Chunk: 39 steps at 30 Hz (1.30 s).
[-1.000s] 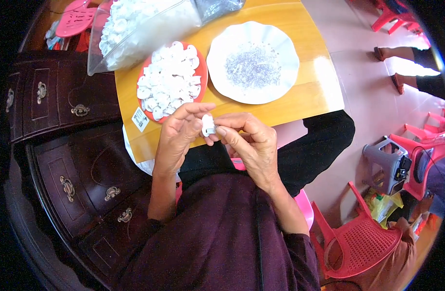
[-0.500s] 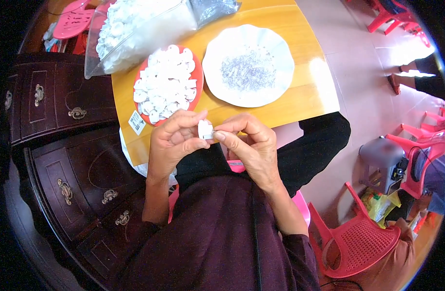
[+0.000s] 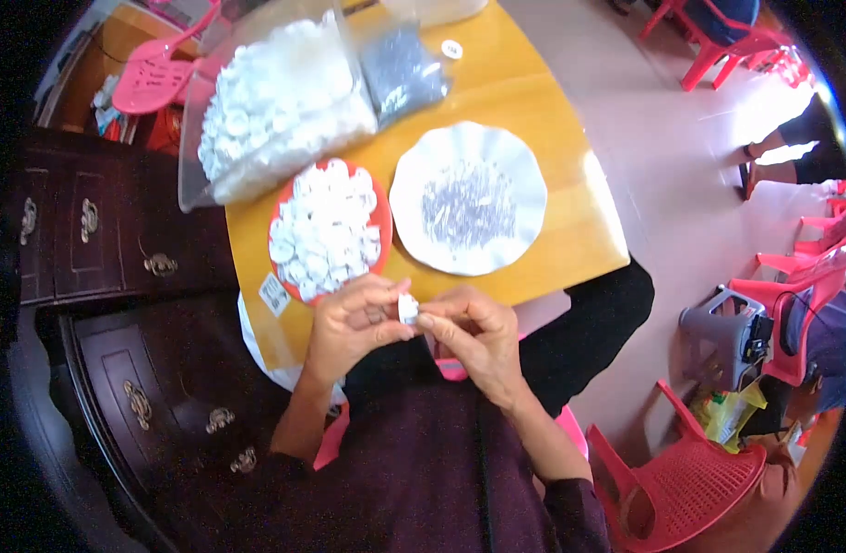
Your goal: The person assembles small white plastic battery components with tiny metal pins by hand.
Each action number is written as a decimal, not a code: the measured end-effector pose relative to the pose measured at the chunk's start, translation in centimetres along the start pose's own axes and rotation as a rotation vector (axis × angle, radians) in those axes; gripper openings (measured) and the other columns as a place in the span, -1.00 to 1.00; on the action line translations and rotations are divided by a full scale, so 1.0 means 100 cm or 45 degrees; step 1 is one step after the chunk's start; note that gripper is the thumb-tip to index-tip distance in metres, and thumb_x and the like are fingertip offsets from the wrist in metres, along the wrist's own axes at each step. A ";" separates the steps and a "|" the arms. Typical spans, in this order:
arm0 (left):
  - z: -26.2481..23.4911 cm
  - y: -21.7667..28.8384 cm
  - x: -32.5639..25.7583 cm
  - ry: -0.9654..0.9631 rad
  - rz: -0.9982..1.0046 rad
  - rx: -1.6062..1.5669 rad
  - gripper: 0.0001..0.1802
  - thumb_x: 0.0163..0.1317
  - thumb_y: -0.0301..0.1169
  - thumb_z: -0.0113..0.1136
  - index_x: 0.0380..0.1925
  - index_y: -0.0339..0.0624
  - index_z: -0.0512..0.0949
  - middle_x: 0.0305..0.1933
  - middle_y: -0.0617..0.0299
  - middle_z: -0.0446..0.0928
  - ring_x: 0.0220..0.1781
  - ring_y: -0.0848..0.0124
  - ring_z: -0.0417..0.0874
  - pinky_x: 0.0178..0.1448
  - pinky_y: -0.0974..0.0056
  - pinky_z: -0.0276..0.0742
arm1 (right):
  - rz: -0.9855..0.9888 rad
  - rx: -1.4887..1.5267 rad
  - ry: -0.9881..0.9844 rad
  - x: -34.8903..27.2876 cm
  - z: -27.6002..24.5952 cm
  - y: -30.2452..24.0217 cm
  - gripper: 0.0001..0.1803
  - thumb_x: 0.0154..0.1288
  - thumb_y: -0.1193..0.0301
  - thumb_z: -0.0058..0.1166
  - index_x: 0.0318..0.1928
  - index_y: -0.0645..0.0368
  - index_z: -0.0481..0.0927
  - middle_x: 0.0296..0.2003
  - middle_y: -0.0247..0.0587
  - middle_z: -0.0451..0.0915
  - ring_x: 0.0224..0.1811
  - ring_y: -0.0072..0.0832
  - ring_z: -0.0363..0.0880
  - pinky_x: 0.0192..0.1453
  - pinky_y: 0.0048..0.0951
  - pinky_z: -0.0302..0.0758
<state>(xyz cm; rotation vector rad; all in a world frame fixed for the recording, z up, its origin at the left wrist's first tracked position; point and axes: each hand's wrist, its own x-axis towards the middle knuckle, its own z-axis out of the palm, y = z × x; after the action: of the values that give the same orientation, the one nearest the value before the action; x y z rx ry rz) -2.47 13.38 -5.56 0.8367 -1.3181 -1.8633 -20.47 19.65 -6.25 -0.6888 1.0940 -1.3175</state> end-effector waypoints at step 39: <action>-0.187 0.091 0.189 0.558 0.717 1.879 -0.53 0.33 -0.42 0.20 0.25 -0.20 0.45 0.24 -0.03 0.44 0.29 0.04 0.44 0.37 0.10 0.33 | -0.385 -1.674 0.335 0.091 -0.048 -0.006 -0.69 0.18 0.38 0.20 -0.07 0.18 0.52 -0.16 -0.12 0.51 -0.13 -0.13 0.61 -0.13 -0.16 0.57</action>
<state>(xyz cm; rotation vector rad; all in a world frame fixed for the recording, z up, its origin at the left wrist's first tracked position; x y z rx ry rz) 4.01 -13.99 -4.08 1.2229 -2.2054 -0.0152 -25.91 11.56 -9.64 -1.7052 2.1338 -0.7859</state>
